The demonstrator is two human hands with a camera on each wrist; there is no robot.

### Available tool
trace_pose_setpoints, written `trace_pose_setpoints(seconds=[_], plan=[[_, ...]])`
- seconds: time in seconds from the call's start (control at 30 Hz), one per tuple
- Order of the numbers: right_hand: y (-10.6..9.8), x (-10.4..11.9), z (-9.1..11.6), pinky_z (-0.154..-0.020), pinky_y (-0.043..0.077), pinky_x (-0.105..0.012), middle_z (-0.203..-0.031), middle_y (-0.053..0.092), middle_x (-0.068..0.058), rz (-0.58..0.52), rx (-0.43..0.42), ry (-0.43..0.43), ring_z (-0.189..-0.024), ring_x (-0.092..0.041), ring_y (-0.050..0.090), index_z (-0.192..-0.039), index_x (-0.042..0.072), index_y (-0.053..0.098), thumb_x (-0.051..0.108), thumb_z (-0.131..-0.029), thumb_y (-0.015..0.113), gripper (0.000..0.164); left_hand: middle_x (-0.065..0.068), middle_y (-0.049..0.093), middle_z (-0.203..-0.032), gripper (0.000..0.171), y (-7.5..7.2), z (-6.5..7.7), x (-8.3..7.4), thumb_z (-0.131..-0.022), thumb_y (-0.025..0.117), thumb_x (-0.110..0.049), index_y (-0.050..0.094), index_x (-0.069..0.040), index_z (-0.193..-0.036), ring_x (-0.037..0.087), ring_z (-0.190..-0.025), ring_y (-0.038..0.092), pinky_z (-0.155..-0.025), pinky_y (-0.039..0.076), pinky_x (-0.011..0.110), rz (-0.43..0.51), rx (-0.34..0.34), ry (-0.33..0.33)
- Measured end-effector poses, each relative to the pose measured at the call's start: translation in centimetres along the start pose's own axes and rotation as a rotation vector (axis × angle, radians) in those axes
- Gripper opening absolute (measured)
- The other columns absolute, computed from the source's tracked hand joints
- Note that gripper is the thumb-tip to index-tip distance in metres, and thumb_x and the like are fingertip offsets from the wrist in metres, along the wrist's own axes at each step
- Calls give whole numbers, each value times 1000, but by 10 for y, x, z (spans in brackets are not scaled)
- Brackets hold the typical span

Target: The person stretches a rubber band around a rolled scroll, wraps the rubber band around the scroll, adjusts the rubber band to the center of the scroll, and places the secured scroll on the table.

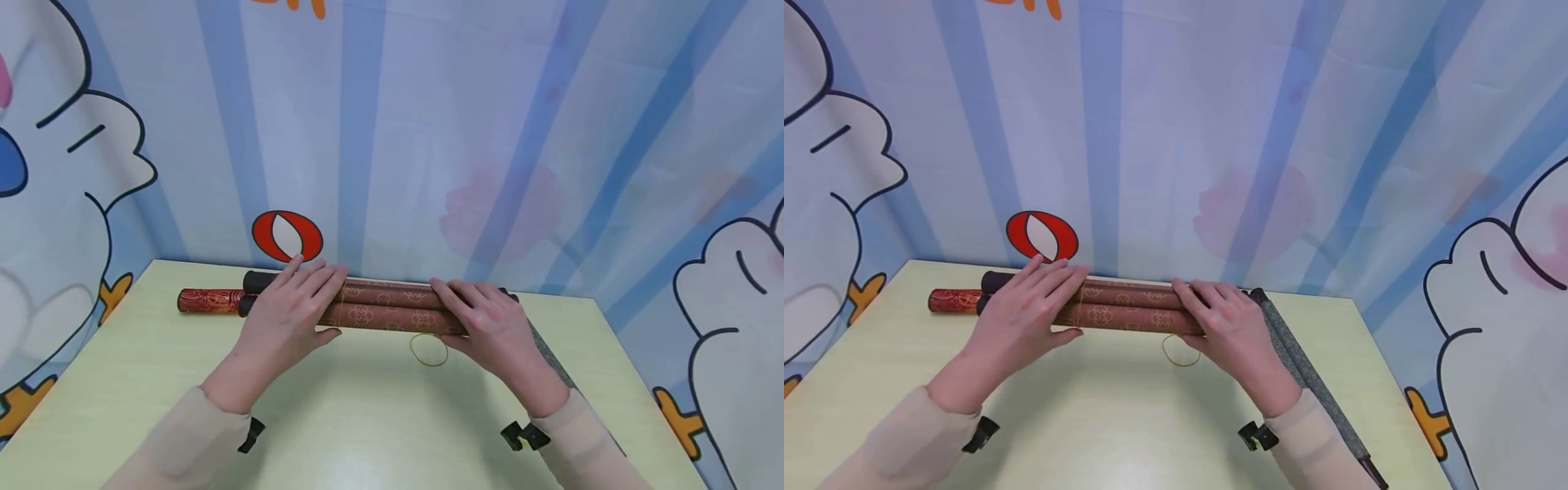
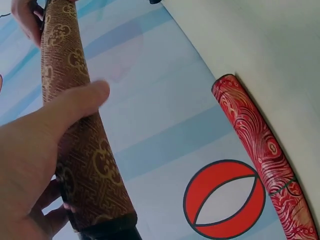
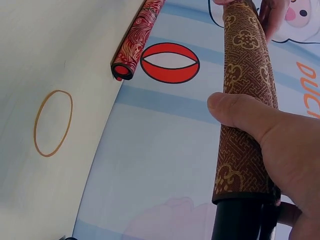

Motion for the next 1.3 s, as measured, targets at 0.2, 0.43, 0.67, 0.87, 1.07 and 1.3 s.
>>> trace_pose_setpoints(seconds=[0.2,0.43,0.67,0.87,1.07,1.3], plan=[[-1,2,-1,-82,64,-50,-122,71,-11,1,-19,-3,-105,-34,73,-145,11,66,37,-66,105,92,16,71,-136,90,3,-2,-3,-68,104,-35,65,0,-140,35,-132,63,-124,40,50,31,-38,8],[1,4,-5,-81,65,-49,-122,72,-12,6,-27,0,-102,-35,73,-146,11,66,37,-67,104,91,14,71,-135,91,2,-8,-8,-68,103,-40,65,-1,-141,35,-131,64,-124,39,50,8,-89,31],[0,-1,-5,-80,65,-49,-122,72,-11,6,-24,8,-104,-34,73,-145,12,66,38,-66,105,92,17,66,-145,98,-4,-1,-1,-69,103,-41,61,0,-148,34,-137,61,-123,41,48,-30,-54,-3],[-1,2,-6,-81,65,-49,-123,72,-12,1,-26,-3,-104,-35,73,-146,12,66,38,-68,104,92,19,70,-136,88,0,-4,-3,-70,103,-32,64,4,-140,35,-130,65,-120,45,46,-17,-49,23],[0,4,-7,-81,65,-50,-121,72,-12,3,-39,-4,-103,-35,73,-144,11,67,38,-66,105,91,18,72,-132,87,4,-6,-8,-68,105,-32,66,4,-137,34,-126,67,-119,47,46,-13,-70,11],[2,5,-8,-81,65,-50,-122,72,-12,1,-30,2,-104,-35,73,-145,12,66,37,-68,104,90,17,71,-135,87,5,-10,-13,-72,102,-38,65,2,-140,34,-128,66,-120,45,48,1,-58,22]])
Point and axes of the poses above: each hand's wrist, its own z-axis away from the middle knuckle, its own y-axis out of the palm, x = y × z, the point moved 4 cm from there along -z, towards the middle knuckle
